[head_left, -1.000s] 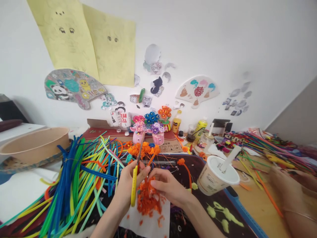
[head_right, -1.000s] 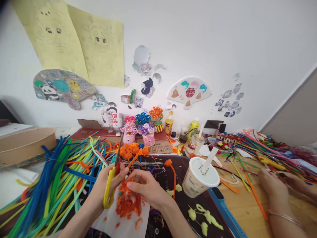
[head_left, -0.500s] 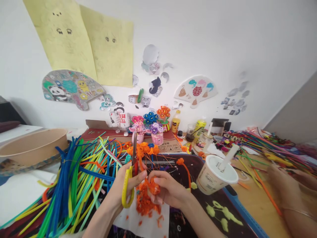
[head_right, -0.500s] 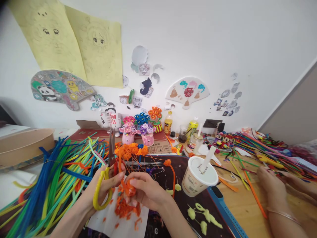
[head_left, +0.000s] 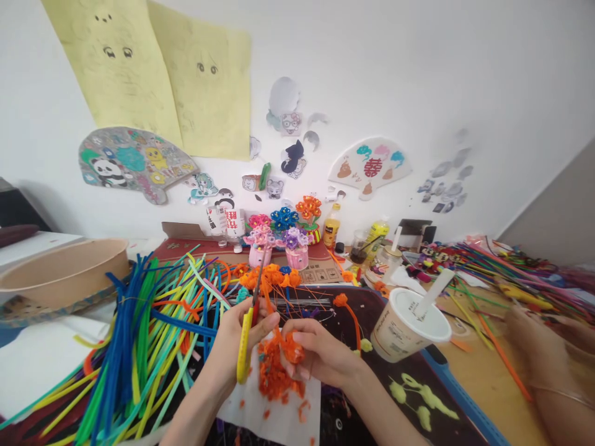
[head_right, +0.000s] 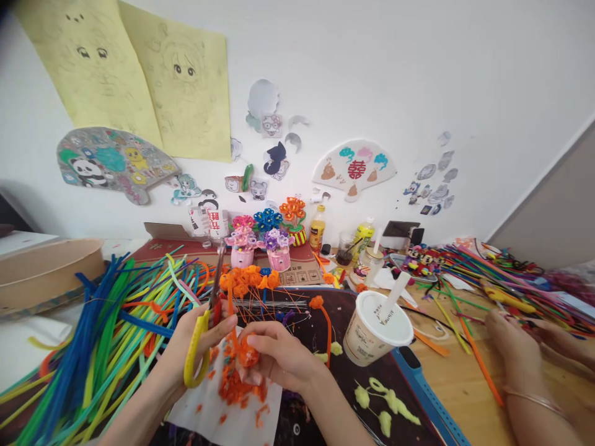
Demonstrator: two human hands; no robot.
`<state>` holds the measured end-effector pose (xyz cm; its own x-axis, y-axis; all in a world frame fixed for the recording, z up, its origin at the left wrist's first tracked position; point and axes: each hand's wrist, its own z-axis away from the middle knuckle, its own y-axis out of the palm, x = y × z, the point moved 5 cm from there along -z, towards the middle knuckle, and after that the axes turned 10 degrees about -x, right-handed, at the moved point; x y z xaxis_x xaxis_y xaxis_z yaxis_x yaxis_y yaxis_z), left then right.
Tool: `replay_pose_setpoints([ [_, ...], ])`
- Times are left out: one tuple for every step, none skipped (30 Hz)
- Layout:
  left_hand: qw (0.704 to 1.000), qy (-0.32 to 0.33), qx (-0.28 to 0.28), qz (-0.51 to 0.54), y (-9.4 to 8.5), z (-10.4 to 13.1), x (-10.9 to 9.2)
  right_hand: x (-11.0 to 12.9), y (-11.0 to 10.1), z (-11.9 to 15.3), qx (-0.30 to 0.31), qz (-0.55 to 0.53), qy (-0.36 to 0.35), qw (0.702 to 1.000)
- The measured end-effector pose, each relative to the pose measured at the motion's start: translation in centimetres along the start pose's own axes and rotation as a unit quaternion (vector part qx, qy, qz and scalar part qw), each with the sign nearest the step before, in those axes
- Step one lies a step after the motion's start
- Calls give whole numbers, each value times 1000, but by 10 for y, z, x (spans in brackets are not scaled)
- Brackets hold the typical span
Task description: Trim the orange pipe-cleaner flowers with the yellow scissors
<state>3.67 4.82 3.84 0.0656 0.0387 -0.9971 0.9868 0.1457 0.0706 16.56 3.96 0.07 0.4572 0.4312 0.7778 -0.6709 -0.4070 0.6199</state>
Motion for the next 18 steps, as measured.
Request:
replay_pose_setpoints([
  [1000,-1,3,2,0,0,-1,-1,0,0,3,0,2,1000],
  [1000,-3,5,4,1,0,-1,-1,0,0,6,2,4,1000],
  [1000,-4,9,5,1,0,-2,-2,0,1,9,3,5,1000],
  [1000,-6,12,4,2,0,-2,-2,0,1,12,3,6,1000],
  [1000,-8,15,3,3,1,-2,-2,0,1,15,3,5,1000],
  [1000,-10,18,4,3,1,-2,-2,0,2,18,2,4,1000],
  [1000,-11,19,6,4,1,-1,-2,0,2,22,2,4,1000],
  [1000,-12,19,10,4,1,-1,-1,0,2,25,2,4,1000],
  [1000,-12,17,16,4,1,1,-1,0,3,28,3,4,1000],
  [1000,-13,13,23,4,0,2,-1,0,3,31,3,4,1000],
  [999,-14,9,30,3,0,3,-1,0,2,34,3,5,999],
  [999,-15,6,36,3,-1,5,-2,1,2,38,4,6,999],
  [999,-17,3,41,3,-1,6,-2,2,2,41,4,7,999],
  [999,-18,2,45,3,-1,6,-3,3,2,45,5,8,999],
  [999,-19,2,48,3,-1,7,-4,4,2,51,7,11,999],
  [998,-21,3,51,3,0,7,-5,6,2,57,9,14,998],
  [998,-23,7,54,4,0,7,-6,7,2,65,11,18,998],
  [998,-26,12,58,4,1,7,-7,9,3,72,13,21,997],
])
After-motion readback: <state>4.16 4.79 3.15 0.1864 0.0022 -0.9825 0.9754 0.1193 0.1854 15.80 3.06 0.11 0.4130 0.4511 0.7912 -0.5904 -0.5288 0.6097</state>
